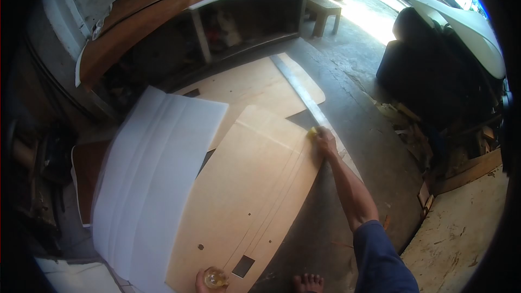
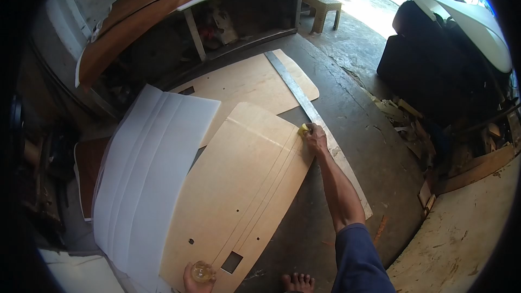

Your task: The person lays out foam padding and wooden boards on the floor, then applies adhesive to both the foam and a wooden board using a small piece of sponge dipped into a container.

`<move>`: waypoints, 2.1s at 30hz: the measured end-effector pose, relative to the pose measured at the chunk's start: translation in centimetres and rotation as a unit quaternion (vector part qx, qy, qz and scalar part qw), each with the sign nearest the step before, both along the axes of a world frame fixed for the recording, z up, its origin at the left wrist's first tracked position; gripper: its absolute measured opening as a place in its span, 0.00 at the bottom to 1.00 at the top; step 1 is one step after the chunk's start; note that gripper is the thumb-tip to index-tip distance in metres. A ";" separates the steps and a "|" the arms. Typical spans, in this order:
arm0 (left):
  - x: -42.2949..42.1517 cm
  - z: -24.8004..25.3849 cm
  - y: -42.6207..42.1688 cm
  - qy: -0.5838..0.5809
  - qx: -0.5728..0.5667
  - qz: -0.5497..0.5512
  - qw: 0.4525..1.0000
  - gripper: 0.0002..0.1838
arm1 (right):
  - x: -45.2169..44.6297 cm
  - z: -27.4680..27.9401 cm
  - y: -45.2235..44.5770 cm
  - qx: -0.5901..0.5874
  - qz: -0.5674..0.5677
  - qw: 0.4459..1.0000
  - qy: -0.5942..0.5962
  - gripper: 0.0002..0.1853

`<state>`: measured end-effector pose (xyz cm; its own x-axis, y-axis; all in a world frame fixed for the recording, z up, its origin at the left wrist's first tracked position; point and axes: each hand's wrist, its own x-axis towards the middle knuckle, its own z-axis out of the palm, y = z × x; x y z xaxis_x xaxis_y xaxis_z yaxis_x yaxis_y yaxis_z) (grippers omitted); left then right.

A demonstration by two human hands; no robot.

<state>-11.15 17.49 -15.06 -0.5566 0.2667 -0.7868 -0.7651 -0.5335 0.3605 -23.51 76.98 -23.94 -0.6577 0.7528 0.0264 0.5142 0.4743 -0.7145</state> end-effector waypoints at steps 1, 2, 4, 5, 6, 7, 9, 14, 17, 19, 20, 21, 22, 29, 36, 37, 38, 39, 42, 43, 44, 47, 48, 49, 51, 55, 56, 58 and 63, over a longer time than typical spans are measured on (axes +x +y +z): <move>-0.1 0.4 0.3 -0.006 -0.013 0.005 1.000 0.22 | -0.4 -0.6 0.2 0.011 -0.003 1.000 -0.005 0.16; -0.3 0.7 0.4 -0.011 -0.027 0.009 1.000 0.22 | -0.6 -1.1 0.3 0.042 -0.009 0.999 -0.004 0.15; -0.5 0.6 0.3 -0.010 -0.033 -0.003 0.999 0.22 | -0.8 -2.7 1.0 0.063 0.006 0.998 0.005 0.13; -0.6 0.5 0.2 -0.009 -0.035 -0.017 0.999 0.22 | -0.7 -3.5 1.3 0.088 0.021 0.996 0.013 0.11; -0.7 0.6 0.4 -0.011 -0.038 -0.018 0.999 0.22 | -0.6 -3.7 0.7 0.141 0.009 0.990 0.017 0.08; -0.9 0.9 0.7 -0.015 -0.039 -0.016 0.999 0.23 | -0.4 -2.7 -0.3 0.137 0.009 0.990 0.014 0.08; -0.9 1.0 0.9 -0.019 -0.043 -0.013 0.999 0.23 | 0.1 -0.8 -1.5 0.108 0.019 0.994 -0.026 0.15; -0.8 0.4 0.5 0.000 -0.052 -0.047 0.998 0.23 | 0.7 0.4 -2.6 0.144 0.037 0.986 -0.072 0.14; -0.6 0.0 -0.1 -0.014 -0.040 -0.040 0.998 0.23 | 1.6 0.8 -3.7 0.135 0.065 0.984 -0.096 0.13; -0.4 -0.2 -0.4 -0.018 -0.045 -0.034 0.998 0.23 | 2.3 1.0 -5.4 0.122 0.087 0.983 -0.106 0.12; -0.3 -0.3 -0.4 -0.022 -0.050 -0.029 0.998 0.23 | 2.8 0.9 -6.3 0.145 0.096 0.980 -0.093 0.11; -0.2 -0.4 -0.4 -0.022 -0.048 -0.029 0.998 0.23 | 3.2 0.9 -7.2 0.147 0.096 0.980 -0.093 0.11; -0.2 -0.3 -0.3 -0.023 -0.045 -0.027 0.998 0.23 | 3.7 1.0 -8.2 0.137 0.105 0.981 -0.088 0.10; 0.1 -1.5 -1.1 -0.014 -0.057 -0.047 0.997 0.25 | 6.9 1.6 -15.1 0.134 0.162 0.977 -0.042 0.09; 0.3 -0.9 -1.3 -0.003 -0.023 -0.022 0.999 0.22 | 10.1 2.7 -21.5 0.151 0.225 0.963 -0.011 0.11; 0.4 -1.3 -1.4 -0.019 -0.038 -0.018 0.999 0.23 | 10.5 2.9 -22.6 0.155 0.240 0.958 -0.016 0.12; 0.5 -1.4 -1.4 -0.034 -0.052 -0.015 0.998 0.24 | 11.0 2.9 -23.6 0.163 0.250 0.954 -0.016 0.13; 0.4 -1.0 -1.3 -0.036 -0.053 -0.016 0.998 0.24 | 11.4 2.8 -24.6 0.162 0.250 0.955 -0.018 0.13; 0.3 -0.4 -1.0 -0.036 -0.060 -0.021 0.997 0.24 | 12.9 3.0 -27.9 0.157 0.275 0.949 0.004 0.12; 0.4 -0.8 -1.2 -0.021 -0.062 -0.019 0.998 0.24 | 13.4 3.2 -28.9 0.153 0.277 0.949 0.003 0.12; 0.5 -1.0 -1.4 -0.005 -0.064 -0.019 0.998 0.23 | 13.9 3.4 -30.0 0.152 0.297 0.943 -0.005 0.13; 0.4 -0.4 -1.3 0.003 -0.064 -0.023 0.998 0.23 | 15.7 3.6 -33.4 0.149 0.331 0.932 -0.014 0.13; 0.3 -0.4 -1.3 0.006 -0.064 -0.024 0.998 0.23 | 16.2 3.7 -34.7 0.148 0.357 0.922 -0.018 0.13; 0.3 -0.5 -1.3 0.003 -0.060 -0.018 0.998 0.23 | 16.7 3.8 -35.8 0.146 0.382 0.912 -0.022 0.13; 0.5 -0.1 -1.2 0.002 -0.056 -0.009 0.998 0.23 | 17.4 4.4 -37.3 0.128 0.408 0.904 -0.008 0.13; -0.9 1.5 -0.2 0.021 -0.054 0.003 0.998 0.23 | 17.6 6.4 -38.6 -0.084 0.408 0.909 0.007 0.14; -0.6 2.1 -0.1 0.024 -0.065 0.017 0.997 0.23 | 17.3 7.1 -38.5 -0.111 0.363 0.924 0.042 0.17; -0.6 2.8 -0.3 0.046 -0.056 0.022 0.997 0.22 | 15.8 10.6 -38.0 -0.130 0.355 0.920 0.104 0.17; -0.6 3.6 0.7 0.068 -0.011 0.025 0.997 0.22 | 14.4 14.3 -39.0 -0.044 0.499 0.842 0.200 0.14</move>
<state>-11.74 18.23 -11.46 -0.6701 0.2200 -0.7089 -0.6815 -0.5607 0.4702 -9.13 38.03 -9.68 -0.9151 -0.1599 0.3701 -0.4006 0.4640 -0.7901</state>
